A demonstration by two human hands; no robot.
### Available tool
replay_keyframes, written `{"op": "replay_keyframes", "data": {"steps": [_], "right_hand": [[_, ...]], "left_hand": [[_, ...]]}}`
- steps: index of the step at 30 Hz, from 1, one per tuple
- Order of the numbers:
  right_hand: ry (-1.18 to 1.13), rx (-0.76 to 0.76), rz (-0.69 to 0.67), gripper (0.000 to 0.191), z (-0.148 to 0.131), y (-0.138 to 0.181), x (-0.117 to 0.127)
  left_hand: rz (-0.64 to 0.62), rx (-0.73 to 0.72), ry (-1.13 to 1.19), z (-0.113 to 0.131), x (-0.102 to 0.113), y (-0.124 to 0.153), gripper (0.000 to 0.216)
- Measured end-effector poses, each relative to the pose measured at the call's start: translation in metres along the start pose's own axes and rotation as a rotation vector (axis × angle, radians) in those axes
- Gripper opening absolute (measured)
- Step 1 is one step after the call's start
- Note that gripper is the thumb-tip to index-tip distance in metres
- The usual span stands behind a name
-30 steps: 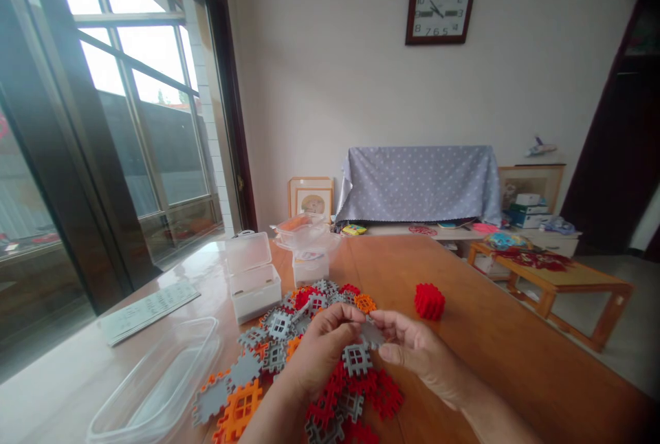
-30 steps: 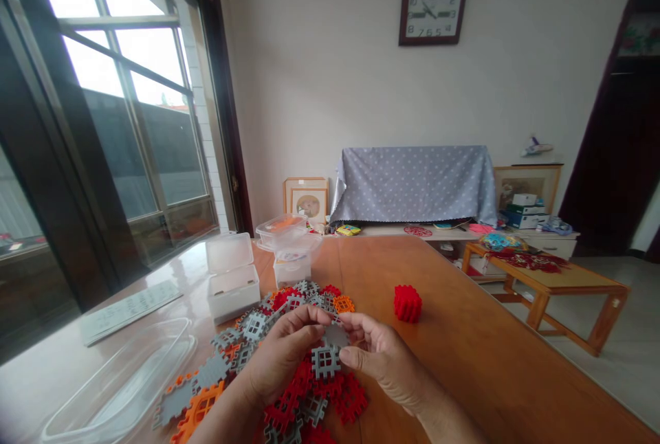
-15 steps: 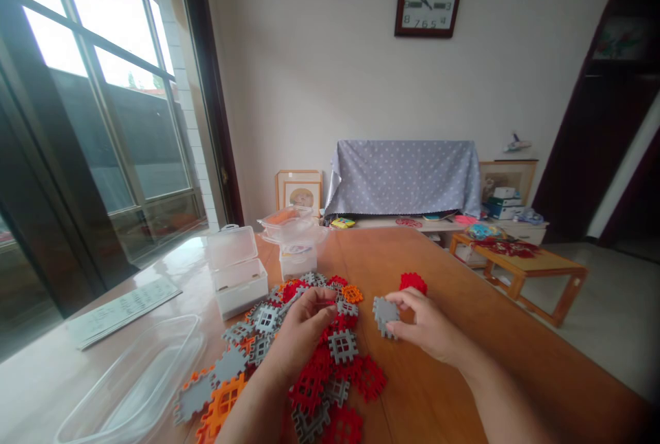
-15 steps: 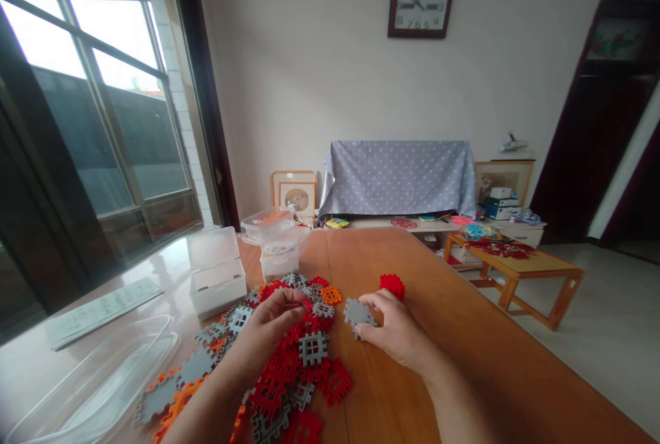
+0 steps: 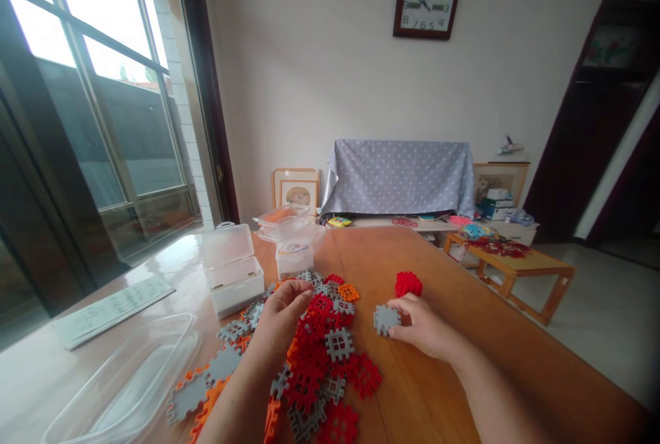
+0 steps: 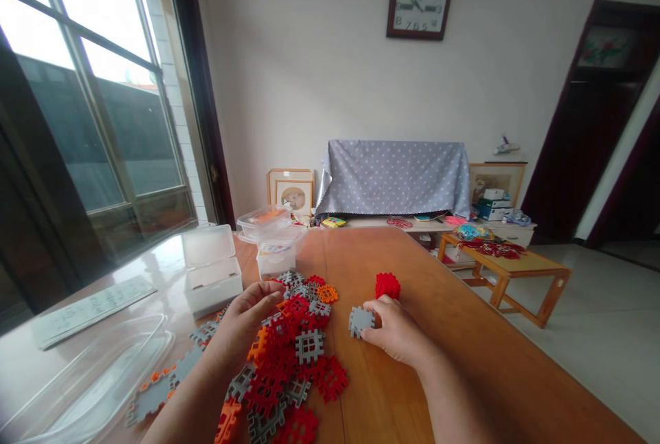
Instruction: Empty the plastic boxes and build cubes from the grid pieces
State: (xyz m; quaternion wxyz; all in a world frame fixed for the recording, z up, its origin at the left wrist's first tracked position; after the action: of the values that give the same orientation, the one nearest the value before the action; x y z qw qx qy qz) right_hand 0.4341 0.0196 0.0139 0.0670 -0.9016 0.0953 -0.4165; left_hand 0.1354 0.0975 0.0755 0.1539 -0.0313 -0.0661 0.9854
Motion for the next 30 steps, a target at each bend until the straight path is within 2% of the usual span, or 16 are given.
{"op": "replay_keyframes", "data": {"steps": [8,13,17,21,23,26,30], "right_hand": [[-0.013,-0.02,-0.033,0.042,0.003,-0.001,-0.006],[-0.033,-0.044,-0.033,0.052,0.005,0.002,-0.006],[-0.069,-0.043,0.018,0.057,0.003,0.002,-0.001],[-0.104,-0.022,0.091,0.052,0.001,-0.001,0.002],[-0.092,-0.005,0.126,0.051,-0.001,-0.002,0.003],[-0.079,0.022,0.152,0.05,-0.005,-0.003,0.003],[-0.074,0.049,0.189,0.049,-0.011,-0.003,0.006]], "left_hand": [[0.021,-0.017,-0.018,-0.001,0.007,-0.001,0.032],[0.019,-0.029,-0.028,-0.003,0.011,-0.003,0.032],[0.122,-0.067,-0.099,0.0,0.033,-0.008,0.034],[0.383,-0.077,-0.368,0.0,0.076,-0.01,0.026],[0.468,-0.058,-0.553,-0.003,0.091,-0.011,0.023],[0.442,-0.022,-0.796,-0.01,0.092,-0.015,0.022],[0.291,-0.056,-1.043,-0.011,0.067,-0.016,0.021]]}}
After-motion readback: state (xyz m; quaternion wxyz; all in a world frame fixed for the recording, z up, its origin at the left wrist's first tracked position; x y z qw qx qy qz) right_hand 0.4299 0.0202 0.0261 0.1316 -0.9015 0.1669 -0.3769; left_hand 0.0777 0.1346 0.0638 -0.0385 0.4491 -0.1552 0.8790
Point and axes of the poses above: each hand's wrist, its own y-axis away from the middle knuckle, its own x-axis out of the back of the hand, z = x × y, the point moved 9 cm from there along -y, towards the middle knuckle
